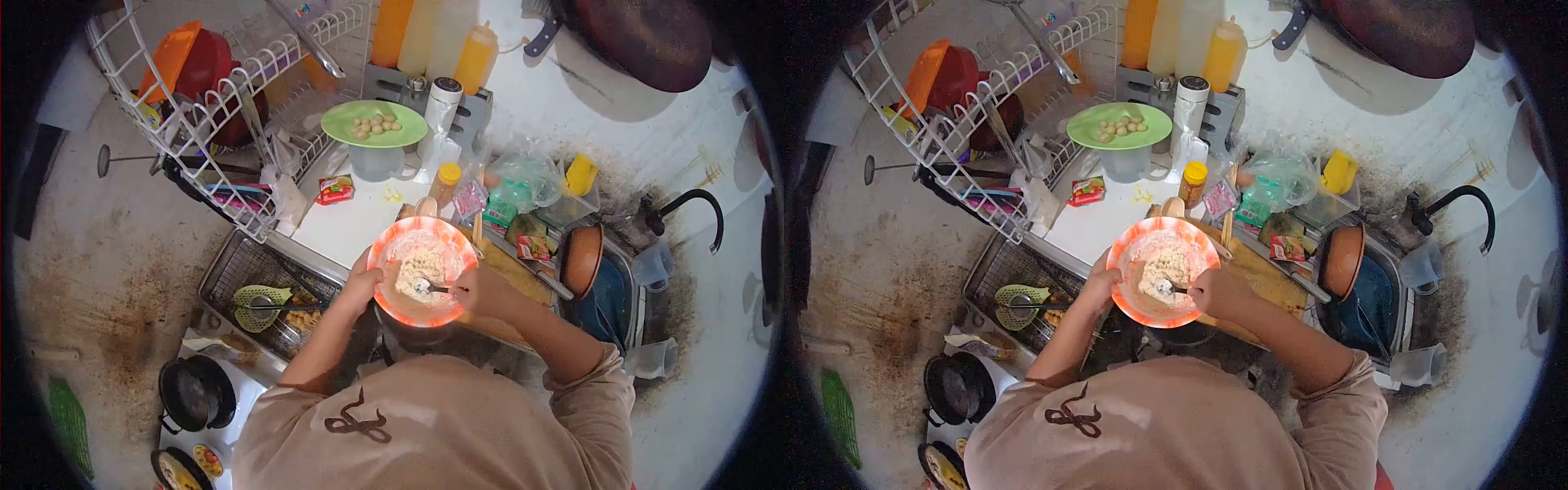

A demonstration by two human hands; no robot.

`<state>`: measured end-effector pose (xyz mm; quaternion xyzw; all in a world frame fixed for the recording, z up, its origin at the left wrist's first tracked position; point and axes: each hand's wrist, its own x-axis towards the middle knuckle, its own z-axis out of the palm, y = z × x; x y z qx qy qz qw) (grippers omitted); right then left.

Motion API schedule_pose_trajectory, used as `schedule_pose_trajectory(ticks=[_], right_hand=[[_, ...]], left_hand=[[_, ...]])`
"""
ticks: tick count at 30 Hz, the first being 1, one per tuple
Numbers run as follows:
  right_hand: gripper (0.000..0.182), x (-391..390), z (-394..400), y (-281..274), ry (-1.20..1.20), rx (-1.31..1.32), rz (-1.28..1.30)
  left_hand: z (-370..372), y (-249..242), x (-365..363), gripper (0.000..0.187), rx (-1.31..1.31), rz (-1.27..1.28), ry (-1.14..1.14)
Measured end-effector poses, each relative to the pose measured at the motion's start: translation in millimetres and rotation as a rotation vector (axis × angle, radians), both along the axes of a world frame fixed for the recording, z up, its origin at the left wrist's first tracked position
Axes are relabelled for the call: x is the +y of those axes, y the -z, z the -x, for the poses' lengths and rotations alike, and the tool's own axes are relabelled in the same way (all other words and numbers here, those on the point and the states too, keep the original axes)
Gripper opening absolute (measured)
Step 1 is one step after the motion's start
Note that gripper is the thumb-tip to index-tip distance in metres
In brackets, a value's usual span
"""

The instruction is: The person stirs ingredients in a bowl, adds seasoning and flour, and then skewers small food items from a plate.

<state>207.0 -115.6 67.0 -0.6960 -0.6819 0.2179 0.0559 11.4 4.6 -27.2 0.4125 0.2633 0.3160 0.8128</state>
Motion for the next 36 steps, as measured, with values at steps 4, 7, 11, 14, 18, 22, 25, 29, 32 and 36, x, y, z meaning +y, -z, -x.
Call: schedule_pose_trajectory(ticks=[4,7,11,14,18,22,25,29,32,36], right_hand=[[0.023,-5,7,-34,0.008,-0.141,-0.005],[0.021,-9,22,-80,0.057,-0.322,0.001],[0.019,3,19,-49,-0.080,-0.510,0.137],[0.017,1,30,4,-0.195,-0.357,-0.034],[0.015,-6,35,10,-0.258,-0.353,0.031],[0.013,-12,34,-62,-0.259,-0.486,0.226],[0.015,-2,38,-68,-0.191,-0.558,0.266],[0.017,-2,31,-5,-0.265,-0.504,-0.031],[0.018,-14,33,-27,-0.265,-0.480,0.090],[0.018,-22,19,-53,-0.228,-0.632,0.264]], left_hand=[[0,-12,-3,0.062,0.119,-0.024,-0.041],[0,-13,-5,0.063,0.080,-0.028,-0.048],[-1,-7,-4,0.063,0.055,-0.032,-0.049],[-3,-10,-5,0.062,0.027,-0.044,-0.075],[-1,-17,-6,0.059,0.064,-0.046,-0.082],[-3,-15,-9,0.059,0.119,-0.141,-0.011],[-8,-16,-12,0.058,0.116,-0.162,-0.043],[-14,-9,-9,0.056,0.115,-0.128,-0.078],[-11,-9,-7,0.054,0.125,-0.123,-0.058],[-7,-24,-15,0.054,0.154,-0.142,-0.043]])
